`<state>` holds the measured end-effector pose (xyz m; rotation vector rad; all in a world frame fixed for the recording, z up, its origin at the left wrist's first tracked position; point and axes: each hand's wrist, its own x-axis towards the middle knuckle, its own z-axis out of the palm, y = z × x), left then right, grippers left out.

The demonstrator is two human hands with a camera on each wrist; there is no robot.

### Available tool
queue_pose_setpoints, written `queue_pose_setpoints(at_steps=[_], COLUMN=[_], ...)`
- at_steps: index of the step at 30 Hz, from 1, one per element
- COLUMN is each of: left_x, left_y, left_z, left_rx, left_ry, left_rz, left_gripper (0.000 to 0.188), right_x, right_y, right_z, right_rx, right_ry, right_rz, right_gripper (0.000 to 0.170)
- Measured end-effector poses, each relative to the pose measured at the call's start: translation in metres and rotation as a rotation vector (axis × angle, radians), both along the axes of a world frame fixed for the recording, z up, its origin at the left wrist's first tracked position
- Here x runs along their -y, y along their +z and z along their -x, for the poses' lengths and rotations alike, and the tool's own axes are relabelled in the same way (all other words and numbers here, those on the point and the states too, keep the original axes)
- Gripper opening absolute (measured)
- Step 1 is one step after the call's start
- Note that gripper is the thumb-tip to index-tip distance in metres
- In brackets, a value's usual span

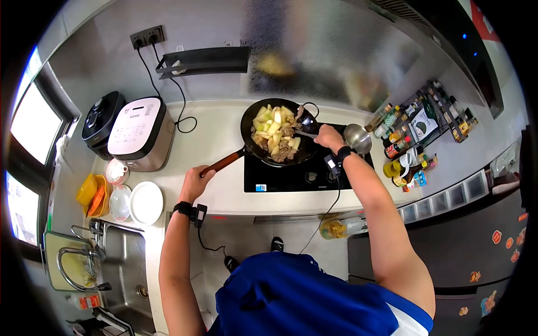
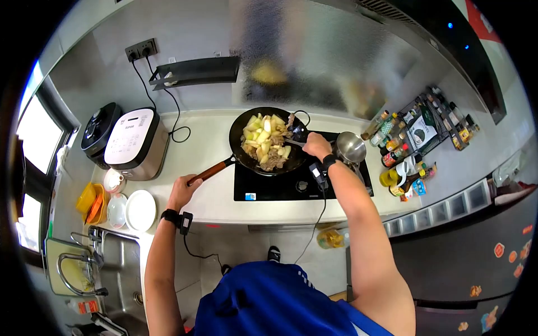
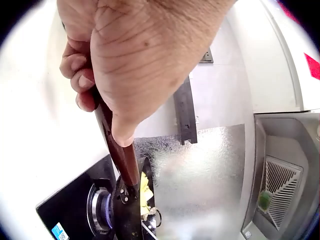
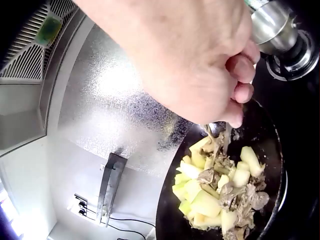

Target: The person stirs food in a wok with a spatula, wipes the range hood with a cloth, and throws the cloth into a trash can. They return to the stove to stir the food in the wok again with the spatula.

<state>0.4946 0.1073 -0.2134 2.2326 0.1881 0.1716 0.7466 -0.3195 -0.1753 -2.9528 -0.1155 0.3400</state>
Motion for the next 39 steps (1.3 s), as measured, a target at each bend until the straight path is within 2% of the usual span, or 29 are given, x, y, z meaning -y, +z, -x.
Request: queue_pose_setpoints(at_steps=[5,10,15,18,25,29,32,35,39], left_x=[-0.002,-0.002,-0.003,-0.002,-0.004,-0.004,-0.003,-0.002,-0.005], left_y=[-0.012,-0.016,-0.020,-0.017,-0.021,-0.019,-0.016,-0.013,-0.016], left_z=[0.001,0.000,-0.001,-0.001,-0.001,0.000,0.001,0.003,0.002], left_rx=[0.032,0.035,0.033,0.042,0.075,0.059,0.062,0.073,0.072], left_ry=[0.020,0.040,0.044,0.032,0.028,0.028,0.029,0.037,0.027], left_rz=[-0.034,-0.042,-0.052,-0.065,-0.056,-0.048,-0.036,-0.033,-0.018], left_gripper=[0.032,0.035,0.036,0.035,0.034,0.034,0.033,0.032,0.033], right_x=[0.002,0.026,0.030,0.023,-0.009,-0.038,-0.062,-0.087,-0.095], right_y=[-0.006,0.016,0.042,0.063,0.137,0.171,0.164,0.149,0.099], right_z=[0.011,0.035,0.053,0.059,0.079,0.084,0.075,0.076,0.061], right_rx=[0.108,0.349,0.458,0.504,0.562,0.593,0.578,0.528,0.487], right_ry=[0.086,0.356,0.516,0.596,0.717,0.873,0.963,0.966,0.986], right_rz=[0.008,0.112,0.251,0.337,0.561,0.604,0.595,0.691,0.751], right_gripper=[0.030,0.021,0.016,0.011,0.015,0.013,0.010,0.010,0.013])
